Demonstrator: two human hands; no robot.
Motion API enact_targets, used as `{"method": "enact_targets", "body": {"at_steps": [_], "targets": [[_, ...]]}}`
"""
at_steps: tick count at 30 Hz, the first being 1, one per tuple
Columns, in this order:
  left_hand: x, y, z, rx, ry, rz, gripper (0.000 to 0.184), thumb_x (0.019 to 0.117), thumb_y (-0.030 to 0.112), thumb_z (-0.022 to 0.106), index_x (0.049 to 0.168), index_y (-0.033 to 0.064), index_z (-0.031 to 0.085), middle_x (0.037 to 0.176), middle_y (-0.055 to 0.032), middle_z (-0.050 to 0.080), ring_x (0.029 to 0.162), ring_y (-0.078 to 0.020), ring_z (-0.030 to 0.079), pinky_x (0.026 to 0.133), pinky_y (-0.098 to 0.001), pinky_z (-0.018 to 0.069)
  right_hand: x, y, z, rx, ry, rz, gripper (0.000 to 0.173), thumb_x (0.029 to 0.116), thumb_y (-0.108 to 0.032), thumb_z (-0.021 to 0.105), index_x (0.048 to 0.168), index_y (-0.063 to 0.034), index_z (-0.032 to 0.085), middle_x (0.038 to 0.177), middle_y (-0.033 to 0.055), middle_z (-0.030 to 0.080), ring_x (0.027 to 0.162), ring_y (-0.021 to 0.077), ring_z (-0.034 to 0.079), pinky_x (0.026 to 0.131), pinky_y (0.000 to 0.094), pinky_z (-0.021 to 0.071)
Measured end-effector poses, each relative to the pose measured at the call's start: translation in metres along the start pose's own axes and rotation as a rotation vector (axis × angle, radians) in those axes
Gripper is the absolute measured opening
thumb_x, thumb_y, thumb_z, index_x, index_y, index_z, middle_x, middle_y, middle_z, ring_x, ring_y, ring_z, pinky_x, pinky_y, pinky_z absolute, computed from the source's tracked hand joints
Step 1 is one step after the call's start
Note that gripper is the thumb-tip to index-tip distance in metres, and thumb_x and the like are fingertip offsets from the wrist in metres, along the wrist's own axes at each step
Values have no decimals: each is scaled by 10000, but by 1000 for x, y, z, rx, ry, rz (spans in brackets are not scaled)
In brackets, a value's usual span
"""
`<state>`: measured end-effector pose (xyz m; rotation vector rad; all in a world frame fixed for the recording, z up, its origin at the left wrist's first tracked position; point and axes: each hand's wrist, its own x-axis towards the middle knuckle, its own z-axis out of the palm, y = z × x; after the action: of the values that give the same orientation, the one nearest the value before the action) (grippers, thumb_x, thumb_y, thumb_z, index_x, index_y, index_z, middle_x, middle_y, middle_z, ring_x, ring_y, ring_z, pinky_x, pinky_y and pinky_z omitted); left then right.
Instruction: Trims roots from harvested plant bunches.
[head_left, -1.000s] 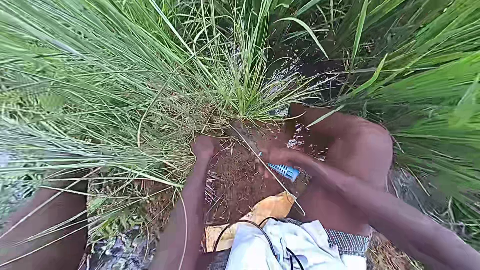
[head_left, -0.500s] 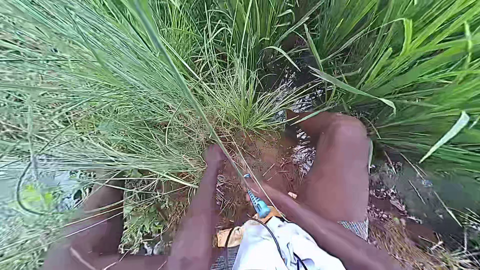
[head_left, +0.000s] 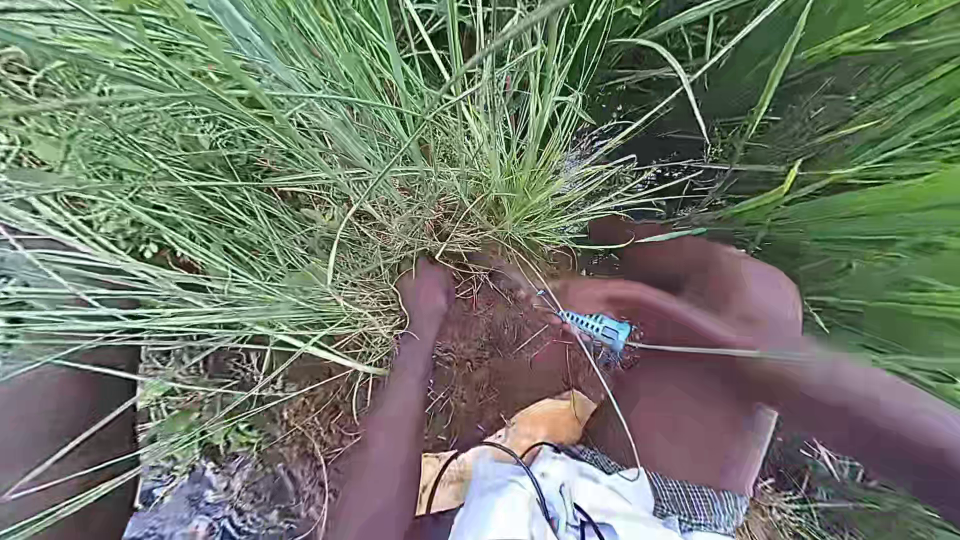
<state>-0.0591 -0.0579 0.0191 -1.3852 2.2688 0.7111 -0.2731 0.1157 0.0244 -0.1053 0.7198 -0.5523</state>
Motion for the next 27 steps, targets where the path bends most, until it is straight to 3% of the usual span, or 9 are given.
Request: {"method": "enact_targets", "body": {"at_steps": [1,2,5,7,9,15,18,22,27], "targets": [[1,-2,4,-22,22,15,359,1074,222,476,1190,-68,653,1270,-315,612,1215,-490,582,970,-644,461,-10,-28,32,-244,303,136,287,1125,-324,358,1030,-118,535,607,6,502,410,93,513,385,248,479],[1,-3,4,-60,28,26,327,1063,192,505,1181,-70,662,1278,-310,608,1243,-490,560,989,-643,450,-13,-49,44,-400,394,246,334,1123,-373,334,1010,-107,503,614,9,493,410,95,509,392,250,487],[0,-8,4,-150,-13,24,313,1051,150,543,1225,-90,645,1305,-333,593,1279,-510,530,1048,-650,409,-13,-81,48,-530,339,318,366,1134,-323,267,1064,-74,526,654,11,532,438,80,535,416,232,507],[3,-9,8,-136,-20,17,365,1069,197,507,1263,-91,621,1310,-340,589,1283,-513,530,1048,-662,402,-15,-85,47,-563,287,294,336,1136,-269,260,1283,-94,507,733,6,537,470,54,519,441,201,485],[5,-11,11,-148,7,11,408,1080,246,488,1282,-87,613,1327,-343,581,1300,-510,521,1063,-665,393,-4,-74,31,-535,265,289,364,1135,-263,279,1419,-130,464,751,25,549,458,71,521,412,219,484],[-1,-10,1,-226,-22,21,348,1053,94,520,1318,-125,574,1366,-374,540,1318,-537,493,1091,-682,354,8,-43,50,-414,355,232,337,1130,-282,337,1429,-160,434,826,62,654,452,79,550,401,225,480],[2,-8,-3,-164,-20,18,345,1054,154,538,1269,-109,604,1316,-378,563,1276,-547,520,1047,-690,396,19,-12,60,-312,369,116,325,1125,-282,347,1392,-135,458,823,51,675,521,96,624,437,224,515],[17,-10,7,-56,-17,54,334,1031,206,572,1207,-64,659,1259,-341,610,1252,-539,534,990,-706,429,31,10,102,-155,490,4,278,1112,-336,412,1305,-155,497,739,-9,591,493,65,559,444,208,500],[17,-14,14,-39,44,110,327,1036,210,575,1184,-67,668,1269,-321,614,1266,-530,528,998,-698,434,59,37,142,-23,590,-179,287,1114,-234,420,1369,-105,446,787,0,534,530,84,547,466,237,505]]}}
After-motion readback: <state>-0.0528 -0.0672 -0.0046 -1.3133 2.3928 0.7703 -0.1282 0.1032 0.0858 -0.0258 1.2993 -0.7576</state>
